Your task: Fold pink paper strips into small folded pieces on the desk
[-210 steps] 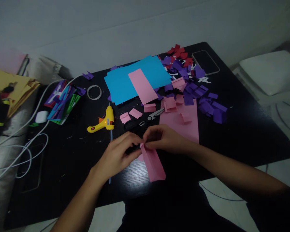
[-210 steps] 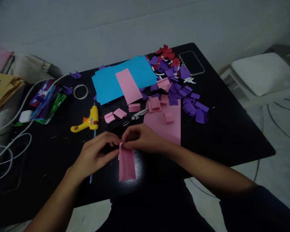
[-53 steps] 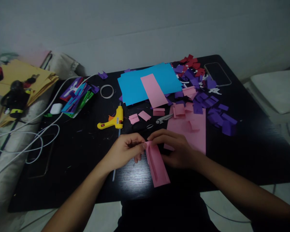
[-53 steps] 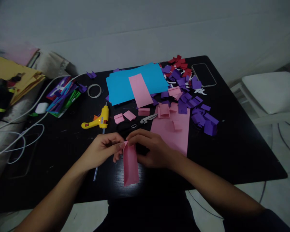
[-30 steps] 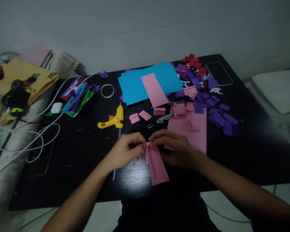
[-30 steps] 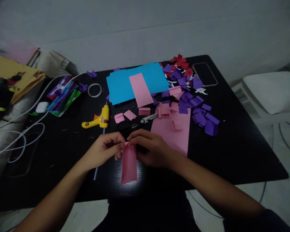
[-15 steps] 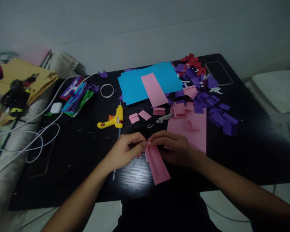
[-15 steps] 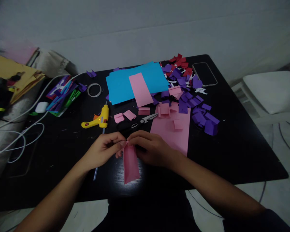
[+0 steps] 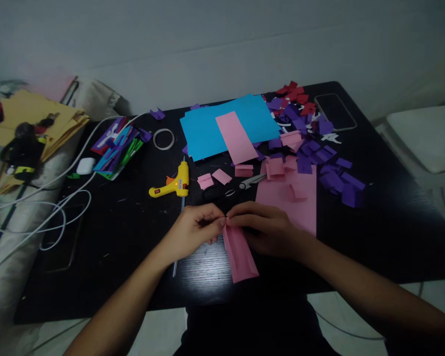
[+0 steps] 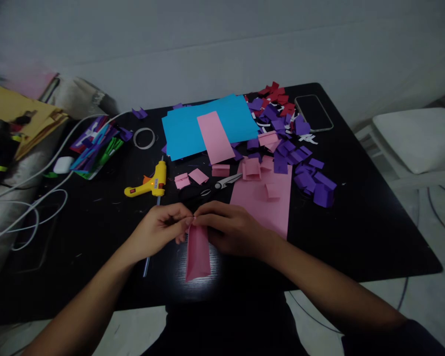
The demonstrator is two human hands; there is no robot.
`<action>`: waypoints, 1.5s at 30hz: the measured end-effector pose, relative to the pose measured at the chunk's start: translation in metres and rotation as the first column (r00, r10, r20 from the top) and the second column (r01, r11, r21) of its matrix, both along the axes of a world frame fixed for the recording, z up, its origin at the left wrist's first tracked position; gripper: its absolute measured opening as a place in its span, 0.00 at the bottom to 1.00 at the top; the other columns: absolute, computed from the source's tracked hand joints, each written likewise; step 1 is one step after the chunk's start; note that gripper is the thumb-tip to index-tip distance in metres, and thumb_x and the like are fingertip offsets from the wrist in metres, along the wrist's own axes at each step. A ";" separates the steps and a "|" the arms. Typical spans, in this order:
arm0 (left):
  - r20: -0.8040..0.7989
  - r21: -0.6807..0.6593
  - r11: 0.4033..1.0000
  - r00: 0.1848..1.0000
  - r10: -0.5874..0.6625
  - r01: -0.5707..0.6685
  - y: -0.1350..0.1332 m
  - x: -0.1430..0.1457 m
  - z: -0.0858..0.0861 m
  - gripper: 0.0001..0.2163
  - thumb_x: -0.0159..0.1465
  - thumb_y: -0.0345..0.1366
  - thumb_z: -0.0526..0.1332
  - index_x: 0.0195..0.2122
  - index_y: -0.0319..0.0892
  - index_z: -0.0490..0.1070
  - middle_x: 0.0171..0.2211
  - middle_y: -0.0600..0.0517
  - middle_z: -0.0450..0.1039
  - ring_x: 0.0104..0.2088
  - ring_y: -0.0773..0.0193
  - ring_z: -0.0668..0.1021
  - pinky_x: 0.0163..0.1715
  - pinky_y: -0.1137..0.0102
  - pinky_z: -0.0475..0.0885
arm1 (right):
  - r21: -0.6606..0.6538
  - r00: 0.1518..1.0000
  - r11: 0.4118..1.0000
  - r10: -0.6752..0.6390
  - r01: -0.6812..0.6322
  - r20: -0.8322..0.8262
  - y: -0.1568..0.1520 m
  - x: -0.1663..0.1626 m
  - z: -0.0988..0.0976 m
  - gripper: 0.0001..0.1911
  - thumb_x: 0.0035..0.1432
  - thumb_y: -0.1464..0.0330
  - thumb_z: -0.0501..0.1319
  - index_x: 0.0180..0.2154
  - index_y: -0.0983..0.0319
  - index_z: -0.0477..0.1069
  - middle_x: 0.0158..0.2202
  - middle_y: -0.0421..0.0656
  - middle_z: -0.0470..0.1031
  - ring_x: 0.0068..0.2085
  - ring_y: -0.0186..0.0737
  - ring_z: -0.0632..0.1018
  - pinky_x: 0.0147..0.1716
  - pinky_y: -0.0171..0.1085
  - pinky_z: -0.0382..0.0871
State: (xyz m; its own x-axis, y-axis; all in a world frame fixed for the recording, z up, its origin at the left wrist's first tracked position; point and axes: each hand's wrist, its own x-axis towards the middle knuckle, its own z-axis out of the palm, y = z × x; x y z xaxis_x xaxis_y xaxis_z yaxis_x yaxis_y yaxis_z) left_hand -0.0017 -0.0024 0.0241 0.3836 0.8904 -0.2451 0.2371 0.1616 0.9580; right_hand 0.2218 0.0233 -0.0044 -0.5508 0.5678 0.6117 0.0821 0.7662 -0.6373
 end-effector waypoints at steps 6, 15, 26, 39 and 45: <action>0.000 0.017 1.000 1.000 0.008 -0.008 0.001 -0.001 0.002 0.08 0.69 0.36 0.62 0.37 0.38 0.78 0.25 0.55 0.75 0.23 0.70 0.76 0.25 0.76 0.72 | -0.004 1.000 1.000 -0.012 0.012 -0.004 0.000 0.000 0.002 0.16 0.63 0.81 0.62 0.48 0.60 0.77 0.45 0.47 0.82 0.44 0.37 0.84 0.42 0.35 0.82; 0.061 0.035 0.998 0.997 0.040 -0.042 -0.002 0.000 0.000 0.08 0.70 0.37 0.63 0.43 0.39 0.77 0.30 0.52 0.78 0.27 0.68 0.78 0.29 0.74 0.74 | -0.006 1.000 1.000 -0.022 0.022 -0.019 0.001 0.001 0.004 0.16 0.63 0.80 0.63 0.49 0.60 0.79 0.46 0.48 0.82 0.44 0.38 0.84 0.43 0.35 0.83; -0.172 0.536 0.837 0.985 -0.013 0.105 -0.005 -0.004 0.003 0.13 0.67 0.27 0.64 0.52 0.42 0.73 0.41 0.49 0.78 0.37 0.66 0.80 0.40 0.70 0.78 | -0.073 0.998 0.997 -0.042 0.039 -0.048 0.005 0.002 0.008 0.15 0.61 0.80 0.64 0.47 0.61 0.79 0.45 0.48 0.82 0.45 0.39 0.84 0.44 0.36 0.83; -0.209 0.691 0.717 0.975 0.081 0.088 -0.006 -0.004 0.002 0.06 0.67 0.32 0.68 0.44 0.41 0.75 0.36 0.50 0.82 0.33 0.65 0.82 0.36 0.72 0.80 | -0.163 0.992 0.986 -0.039 0.019 -0.123 0.004 -0.001 0.014 0.07 0.61 0.76 0.68 0.42 0.61 0.78 0.41 0.48 0.83 0.42 0.39 0.84 0.42 0.37 0.82; -0.155 0.630 0.776 0.984 0.082 0.035 -0.006 -0.004 0.004 0.07 0.65 0.32 0.69 0.44 0.41 0.77 0.35 0.51 0.83 0.32 0.66 0.82 0.35 0.73 0.80 | -0.197 0.992 0.980 -0.017 -0.008 -0.125 0.003 0.000 0.017 0.07 0.61 0.76 0.67 0.41 0.61 0.78 0.42 0.48 0.83 0.43 0.40 0.85 0.43 0.37 0.82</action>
State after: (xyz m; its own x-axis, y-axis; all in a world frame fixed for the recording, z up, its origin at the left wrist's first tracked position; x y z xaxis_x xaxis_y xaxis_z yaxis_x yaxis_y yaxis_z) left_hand -0.0059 -0.0083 0.0285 0.3668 0.8753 0.3152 0.4037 -0.4550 0.7937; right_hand 0.2214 0.0267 0.0126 -0.4741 0.6864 0.5514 -0.0047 0.6243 -0.7812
